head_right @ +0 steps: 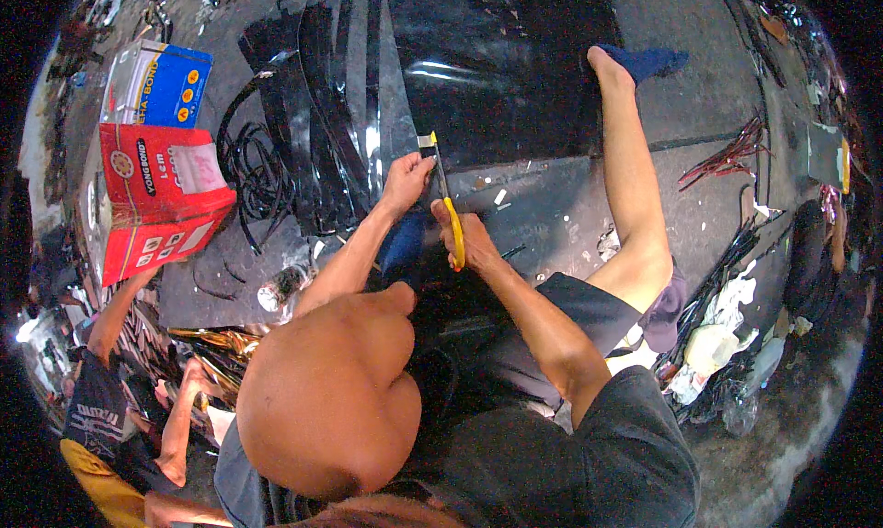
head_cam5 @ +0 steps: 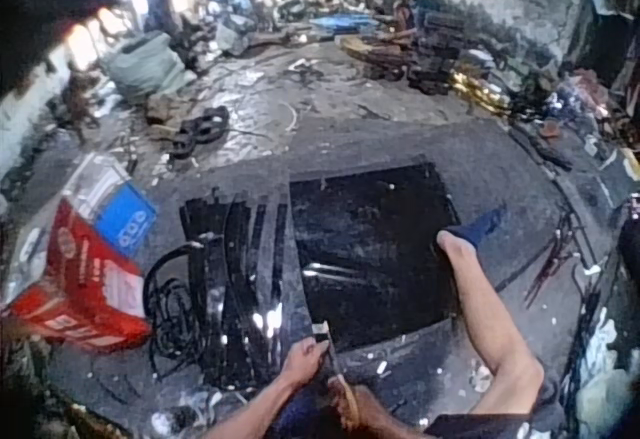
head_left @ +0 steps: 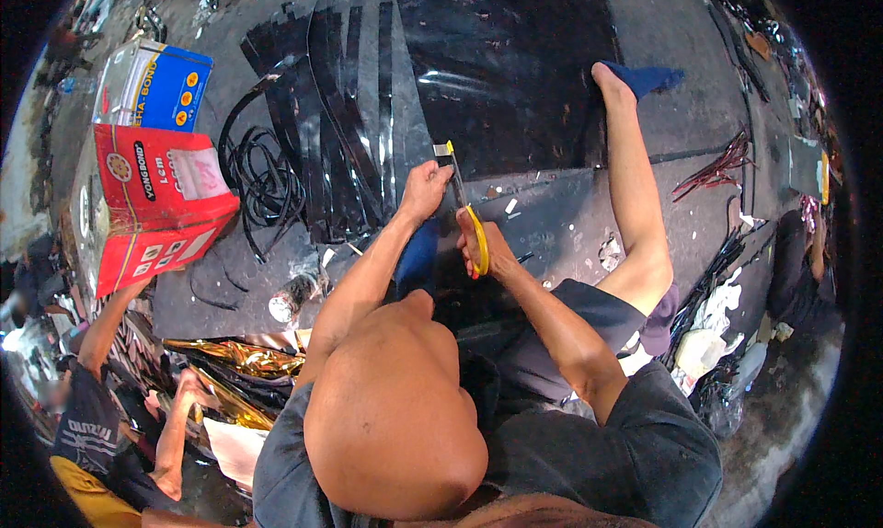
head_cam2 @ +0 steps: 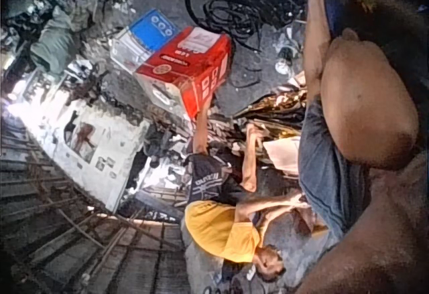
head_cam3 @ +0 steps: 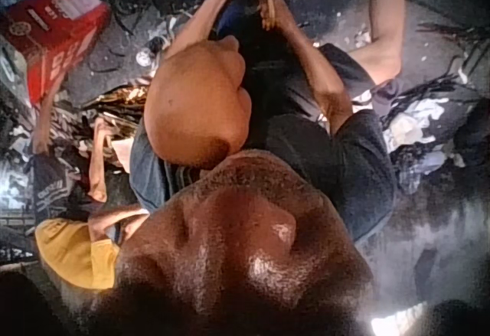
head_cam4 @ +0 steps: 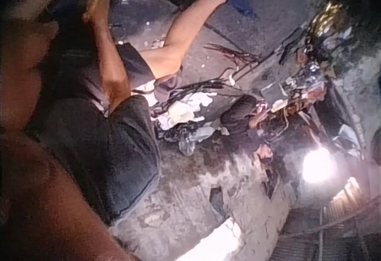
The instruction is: The person uses scissors to cut a black flexible sheet into narrow strips on a cluttered work surface. The person repeatedly cuts and removes strips from the sheet, leaving a pile of cut pieces nearby.
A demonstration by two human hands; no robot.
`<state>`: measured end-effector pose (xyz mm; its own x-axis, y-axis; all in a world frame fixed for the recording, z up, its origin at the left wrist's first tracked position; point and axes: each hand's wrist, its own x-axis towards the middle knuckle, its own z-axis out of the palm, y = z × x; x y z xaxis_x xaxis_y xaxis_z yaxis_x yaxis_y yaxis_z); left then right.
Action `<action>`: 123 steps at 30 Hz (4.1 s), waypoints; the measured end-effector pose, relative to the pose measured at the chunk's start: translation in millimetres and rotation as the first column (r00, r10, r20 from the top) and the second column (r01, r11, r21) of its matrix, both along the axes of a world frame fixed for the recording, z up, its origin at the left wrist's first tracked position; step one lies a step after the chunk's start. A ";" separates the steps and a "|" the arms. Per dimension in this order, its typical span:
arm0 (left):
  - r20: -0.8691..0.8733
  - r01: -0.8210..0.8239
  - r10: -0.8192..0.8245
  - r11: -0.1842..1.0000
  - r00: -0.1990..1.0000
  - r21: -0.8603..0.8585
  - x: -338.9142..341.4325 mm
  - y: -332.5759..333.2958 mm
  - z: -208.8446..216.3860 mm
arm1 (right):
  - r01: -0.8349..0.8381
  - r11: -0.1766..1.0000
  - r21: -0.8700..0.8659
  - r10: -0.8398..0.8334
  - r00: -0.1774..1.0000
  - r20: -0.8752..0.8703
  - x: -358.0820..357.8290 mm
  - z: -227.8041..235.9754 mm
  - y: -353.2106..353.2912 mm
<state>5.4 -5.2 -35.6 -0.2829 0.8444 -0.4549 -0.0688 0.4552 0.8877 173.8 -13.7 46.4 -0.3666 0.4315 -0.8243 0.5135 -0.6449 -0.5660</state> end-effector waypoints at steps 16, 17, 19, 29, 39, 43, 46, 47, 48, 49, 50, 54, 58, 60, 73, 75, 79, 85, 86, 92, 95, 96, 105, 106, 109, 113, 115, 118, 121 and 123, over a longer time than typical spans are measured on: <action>0.206 -0.105 0.136 0.982 0.969 -0.154 4.7 12.2 22.3 | -0.017 0.998 0.053 0.018 1.000 -0.024 -12.8 -15.2 19.5; 0.215 -0.109 0.141 0.982 0.966 -0.154 4.6 12.6 23.4 | -0.004 0.997 0.080 0.005 1.000 -0.010 -15.0 -14.3 16.8; 0.212 -0.118 0.144 0.984 0.966 -0.132 3.1 13.4 22.1 | 0.012 0.995 0.098 -0.012 1.000 0.002 -18.0 -14.3 14.6; 0.300 -0.019 0.060 0.990 0.952 -0.138 -8.9 9.1 46.4 | 0.033 0.983 0.181 -0.033 0.999 -0.001 -48.3 -25.2 59.9; 0.360 -0.061 0.074 0.997 0.930 -0.048 -12.1 8.3 71.7 | -0.192 0.899 0.395 0.117 0.972 0.205 -99.6 -46.9 144.9; 0.199 -0.041 0.039 0.999 0.979 0.006 -8.4 1.0 83.3 | -0.117 0.879 0.461 0.045 0.986 0.163 -125.1 -50.0 172.1; 0.192 -0.056 0.057 0.998 0.980 -0.013 -11.9 -4.8 89.3 | -0.094 0.879 0.467 0.050 0.993 0.107 -147.1 -44.7 200.0; 0.196 -0.070 0.072 0.997 0.978 -0.014 -13.2 -4.6 97.9 | -0.090 0.876 0.473 0.046 0.994 0.104 -153.8 -46.8 210.8; 0.200 -0.085 0.086 0.996 0.976 -0.015 -14.3 -3.9 104.0 | -0.085 0.873 0.480 0.042 0.994 0.101 -161.5 -48.4 222.8; 0.182 -0.083 0.079 0.996 0.980 0.012 -13.8 -3.8 106.3 | -0.088 0.880 0.466 0.044 0.994 0.105 -168.3 -61.2 237.7; 0.158 -0.070 0.068 0.998 0.985 0.006 -16.4 -3.8 112.9 | -0.077 0.890 0.448 0.049 0.996 0.075 -177.8 -57.7 249.2; 0.114 -0.014 0.016 1.000 0.993 -0.015 -23.2 -11.2 132.0 | -0.053 0.886 0.461 0.041 0.999 0.034 -209.3 -54.8 292.6; 0.185 0.007 -0.009 1.000 0.983 0.014 -26.8 -19.0 149.1 | -0.025 0.814 0.581 0.008 0.999 0.032 -236.1 -64.6 338.5; 0.100 0.042 -0.043 0.999 0.994 0.009 -30.3 -24.2 145.5 | -0.012 0.825 0.565 0.007 1.000 0.012 -245.8 -63.4 354.9; 0.129 -0.123 0.145 0.979 0.981 -0.160 -38.5 -48.2 128.8 | -0.020 0.936 0.352 0.074 0.987 -0.142 -254.2 -37.4 369.2; 0.143 -0.139 0.171 0.968 0.975 -0.210 -45.7 -47.9 122.1 | 0.068 0.926 0.373 0.008 0.980 -0.198 -243.6 -47.5 375.1; 0.183 -0.176 0.220 0.957 0.958 -0.233 -49.0 -62.9 108.7 | 0.037 0.948 0.315 0.017 0.986 -0.167 -247.9 -31.4 363.3; 0.217 -0.258 0.318 0.929 0.923 -0.264 -49.3 -79.0 107.9 | 0.061 0.913 0.404 0.006 0.987 -0.163 -256.7 -16.7 361.3; 0.193 -0.263 0.331 0.914 0.924 -0.309 -56.5 -84.9 100.8 | 0.058 0.918 0.393 0.015 0.984 -0.180 -255.3 -13.4 360.3; -0.906 -0.045 0.095 0.995 0.412 0.084 -48.2 -47.3 97.9 | 0.051 0.956 0.289 0.011 0.978 -0.207 -191.3 -15.7 345.3; -0.332 -0.075 0.075 0.997 0.940 0.011 -30.5 -14.6 60.4 | 0.101 0.930 0.354 -0.010 0.968 -0.251 -134.0 -16.6 301.4; -0.175 -0.122 0.119 0.992 0.977 -0.007 -26.5 -4.0 40.4 | 0.127 0.909 0.397 -0.028 0.969 -0.246 -120.5 -13.2 275.5; -0.241 -0.260 0.226 0.958 0.944 -0.122 15.4 56.1 -5.9 | 0.137 0.990 0.037 -0.131 0.981 -0.147 45.2 15.0 69.5; -0.249 -0.236 0.198 0.962 0.948 -0.135 17.1 52.6 0.5 | 0.122 0.993 -0.004 -0.122 0.991 -0.056 52.9 24.8 49.3; -0.111 -0.134 0.113 0.967 0.987 -0.215 -1.1 50.4 -11.5 | 0.052 0.982 -0.182 -0.064 0.996 -0.061 70.5 30.1 1.4; 0.047 -0.090 0.106 0.961 0.993 -0.261 -3.6 57.6 10.5 | -0.041 0.961 -0.273 0.007 0.992 -0.127 74.9 29.7 -26.9; 0.071 -0.085 0.107 0.961 0.992 -0.263 -4.5 58.8 13.9 | -0.084 0.964 -0.251 0.044 0.986 -0.159 67.7 25.0 -32.6; 0.072 -0.104 0.128 0.957 0.989 -0.271 -4.0 59.5 14.8 | -0.085 0.967 -0.239 0.055 0.990 -0.131 56.1 14.8 -30.8; 0.070 -0.119 0.146 0.949 0.987 -0.294 -4.6 61.8 13.1 | -0.043 0.972 -0.230 0.021 0.995 -0.098 50.2 13.0 -20.7; 0.063 -0.115 0.139 0.949 0.988 -0.293 -5.1 62.7 14.0 | -0.029 0.980 -0.195 0.013 0.996 -0.084 49.6 13.6 -16.0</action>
<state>0.3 57.5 -21.6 -0.3309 0.6336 -0.6993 -0.2094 0.6732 0.7091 223.4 -29.7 60.0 -0.4438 0.2559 -0.8588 0.4855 -0.7369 -0.4705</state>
